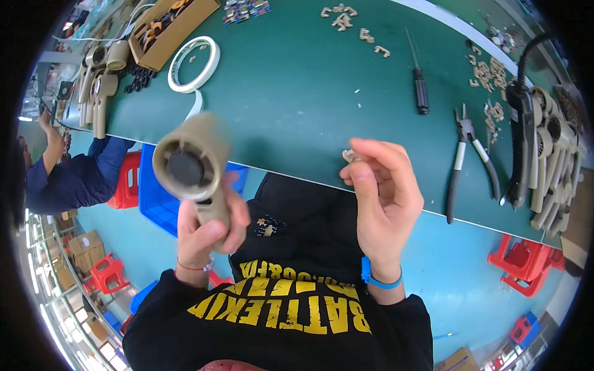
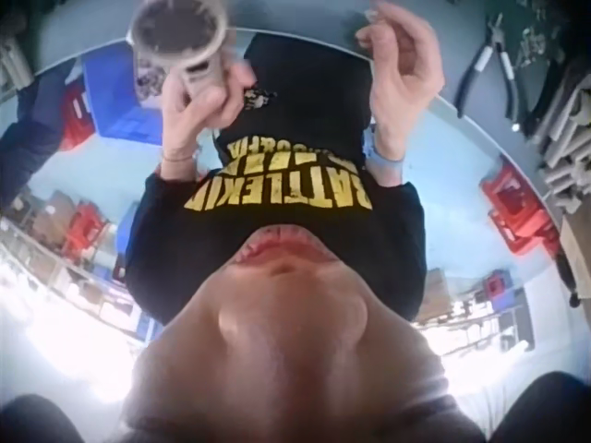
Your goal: Assembling mini handheld fans by inserting components into the casing and securing them with an electric screwdriver.
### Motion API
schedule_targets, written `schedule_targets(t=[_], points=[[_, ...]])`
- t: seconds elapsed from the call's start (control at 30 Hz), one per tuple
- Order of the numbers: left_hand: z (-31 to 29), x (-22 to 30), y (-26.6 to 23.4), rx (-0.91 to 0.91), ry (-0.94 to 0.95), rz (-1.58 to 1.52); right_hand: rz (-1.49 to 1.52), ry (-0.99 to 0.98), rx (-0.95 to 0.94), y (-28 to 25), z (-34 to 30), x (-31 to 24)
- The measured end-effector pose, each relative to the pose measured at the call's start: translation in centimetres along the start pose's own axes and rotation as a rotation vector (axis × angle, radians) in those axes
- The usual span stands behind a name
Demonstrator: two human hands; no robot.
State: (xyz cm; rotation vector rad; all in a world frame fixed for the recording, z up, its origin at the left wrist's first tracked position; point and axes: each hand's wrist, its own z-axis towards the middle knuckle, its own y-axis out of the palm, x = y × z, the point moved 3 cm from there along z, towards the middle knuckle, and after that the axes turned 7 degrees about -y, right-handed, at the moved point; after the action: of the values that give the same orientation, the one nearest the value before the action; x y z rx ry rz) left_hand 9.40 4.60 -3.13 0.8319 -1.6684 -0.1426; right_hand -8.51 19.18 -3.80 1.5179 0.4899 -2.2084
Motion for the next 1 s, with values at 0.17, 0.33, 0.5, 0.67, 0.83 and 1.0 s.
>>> schedule_targets(t=[0.17,0.33,0.5,0.67,0.83,1.0], points=[[5.4,0.0,3.0,0.043,-0.025,0.001,0.270,0.123,0.025,-0.7,0.1,0.1],[7.4,0.0,4.7,0.138,-0.047,0.068,0.306,0.050,-0.064,-0.5,0.6,-0.1],[7.6,0.2,4.9,0.059,-0.048,0.049,0.463,0.167,-0.142,0.6,1.2,-0.3],[8.3,0.3,4.4,-0.116,0.005,-0.008,0.436,0.186,-0.202,1.6,1.8,-0.6],[9.2,0.5,4.7,-0.111,0.044,-0.061,0.440,0.243,-0.131,1.5,2.2,-1.1],[9.8,0.1,4.4,-0.115,0.012,-0.052,0.457,0.112,-0.042,1.4,2.1,-0.4]])
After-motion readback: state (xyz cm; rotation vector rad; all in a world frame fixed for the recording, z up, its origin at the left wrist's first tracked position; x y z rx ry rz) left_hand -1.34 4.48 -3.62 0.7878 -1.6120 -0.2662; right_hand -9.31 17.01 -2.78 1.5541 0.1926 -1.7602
